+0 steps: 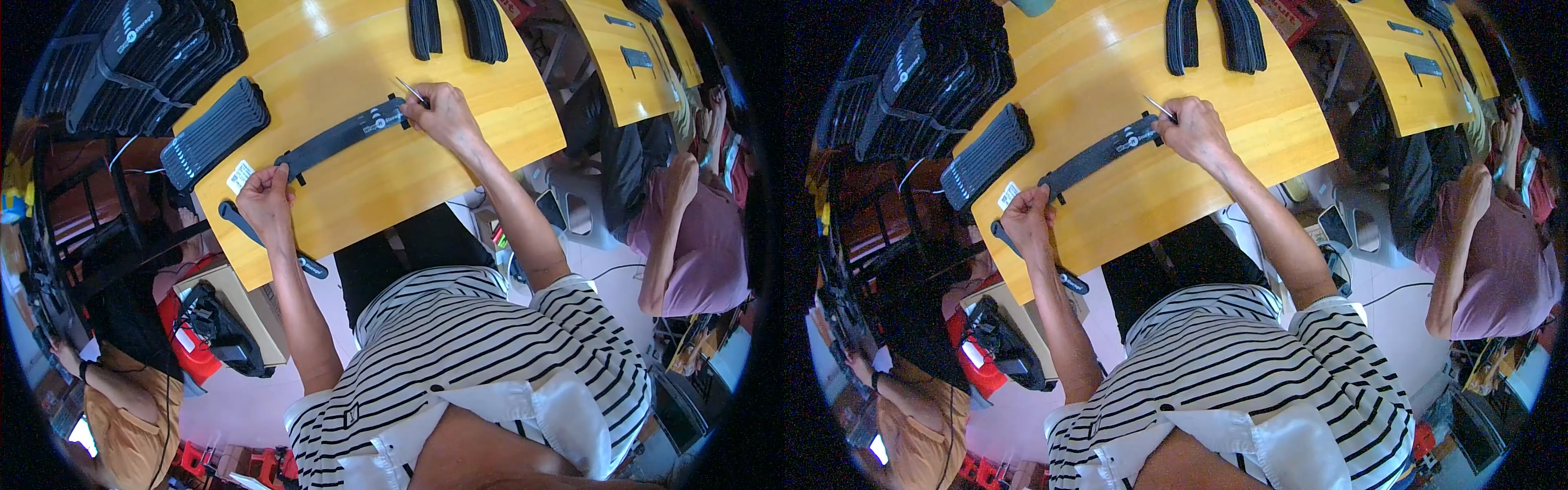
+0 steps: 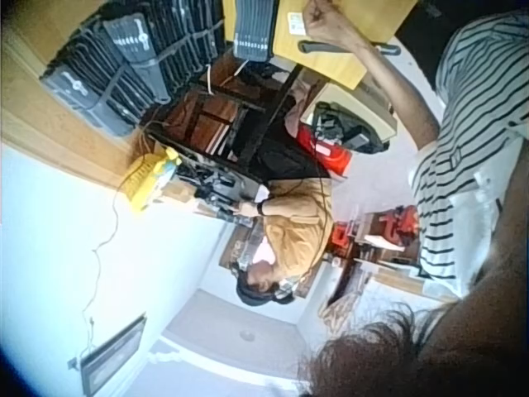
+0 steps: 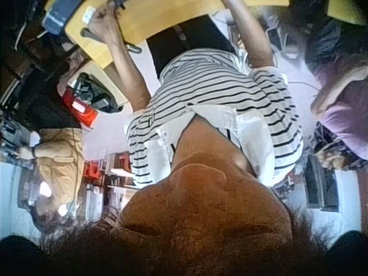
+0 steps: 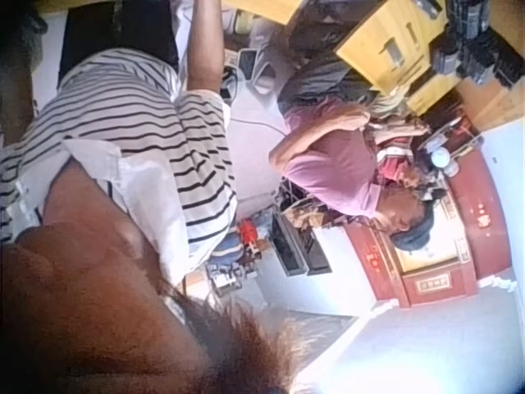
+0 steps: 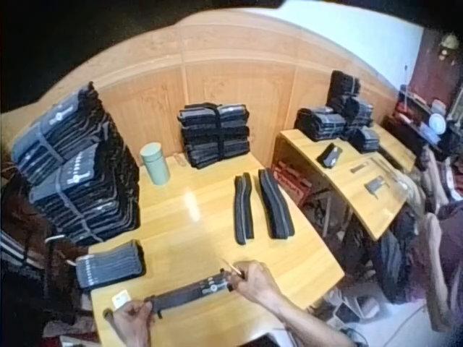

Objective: Assembling hardware components and fasteners onto leather straps at a workshop table.

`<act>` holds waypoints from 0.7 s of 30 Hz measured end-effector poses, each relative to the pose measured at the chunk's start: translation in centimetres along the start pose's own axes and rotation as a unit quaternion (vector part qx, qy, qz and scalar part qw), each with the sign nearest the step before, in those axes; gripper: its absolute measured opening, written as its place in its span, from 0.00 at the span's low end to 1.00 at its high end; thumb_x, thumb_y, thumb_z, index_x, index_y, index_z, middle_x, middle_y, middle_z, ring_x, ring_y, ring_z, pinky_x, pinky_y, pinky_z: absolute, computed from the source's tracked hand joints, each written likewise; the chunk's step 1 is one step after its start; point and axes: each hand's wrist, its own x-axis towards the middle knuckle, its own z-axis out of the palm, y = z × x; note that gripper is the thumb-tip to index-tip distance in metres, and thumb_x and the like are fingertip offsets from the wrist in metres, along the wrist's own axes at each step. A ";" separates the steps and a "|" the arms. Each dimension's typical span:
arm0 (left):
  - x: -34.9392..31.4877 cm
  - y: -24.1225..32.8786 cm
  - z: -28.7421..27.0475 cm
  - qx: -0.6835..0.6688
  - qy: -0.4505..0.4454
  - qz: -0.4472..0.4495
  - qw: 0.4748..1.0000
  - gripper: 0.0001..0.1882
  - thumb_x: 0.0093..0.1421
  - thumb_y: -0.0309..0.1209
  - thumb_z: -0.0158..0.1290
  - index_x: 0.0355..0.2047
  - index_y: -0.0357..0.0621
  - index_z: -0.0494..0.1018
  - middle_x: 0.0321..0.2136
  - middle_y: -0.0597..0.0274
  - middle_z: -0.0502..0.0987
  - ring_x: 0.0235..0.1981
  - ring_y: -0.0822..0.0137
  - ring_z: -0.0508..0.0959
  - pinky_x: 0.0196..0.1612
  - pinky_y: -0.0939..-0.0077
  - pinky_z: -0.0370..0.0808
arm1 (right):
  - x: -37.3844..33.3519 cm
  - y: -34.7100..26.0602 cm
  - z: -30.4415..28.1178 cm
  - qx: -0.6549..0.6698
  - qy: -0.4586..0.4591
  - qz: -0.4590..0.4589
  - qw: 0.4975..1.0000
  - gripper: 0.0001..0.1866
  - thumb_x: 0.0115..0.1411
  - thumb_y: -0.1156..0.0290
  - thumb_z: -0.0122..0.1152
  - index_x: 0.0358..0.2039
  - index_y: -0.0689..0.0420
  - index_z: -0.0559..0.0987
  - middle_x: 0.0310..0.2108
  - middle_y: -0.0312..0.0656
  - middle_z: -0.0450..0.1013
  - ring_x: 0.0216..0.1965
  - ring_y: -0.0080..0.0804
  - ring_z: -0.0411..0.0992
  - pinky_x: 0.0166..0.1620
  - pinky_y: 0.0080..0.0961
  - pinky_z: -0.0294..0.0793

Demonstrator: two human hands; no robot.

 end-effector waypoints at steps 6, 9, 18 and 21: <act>-0.2 0.3 0.1 0.004 -0.002 0.004 1.000 0.06 0.51 0.24 0.57 0.22 0.34 0.73 0.14 0.66 0.71 0.10 0.79 0.66 0.13 0.88 0.58 | 0.1 0.0 0.0 -0.005 0.008 -0.009 1.000 0.08 0.48 0.69 0.58 0.21 0.61 0.78 0.18 0.53 0.71 0.25 0.48 0.72 0.31 0.38 0.70; -0.2 0.4 0.2 0.006 -0.001 0.004 1.000 0.06 0.51 0.24 0.57 0.22 0.34 0.73 0.14 0.66 0.71 0.10 0.80 0.65 0.12 0.88 0.58 | 0.3 0.1 0.1 -0.014 0.008 -0.014 1.000 0.08 0.48 0.69 0.58 0.21 0.61 0.78 0.19 0.53 0.71 0.25 0.48 0.72 0.32 0.39 0.70; -0.4 0.8 0.3 0.011 -0.005 0.017 1.000 0.06 0.51 0.25 0.57 0.22 0.35 0.72 0.12 0.67 0.69 0.10 0.79 0.65 0.12 0.87 0.59 | 0.3 -0.3 0.1 -0.034 0.002 0.014 0.999 0.10 0.48 0.67 0.58 0.22 0.62 0.77 0.21 0.54 0.72 0.28 0.50 0.72 0.35 0.40 0.70; -0.4 0.8 0.2 0.019 -0.003 0.025 1.000 0.07 0.51 0.25 0.57 0.21 0.35 0.72 0.12 0.66 0.69 0.10 0.79 0.65 0.13 0.87 0.60 | 0.4 0.1 0.5 -0.047 0.013 0.017 0.999 0.10 0.48 0.66 0.58 0.22 0.61 0.77 0.23 0.55 0.73 0.30 0.50 0.72 0.36 0.40 0.70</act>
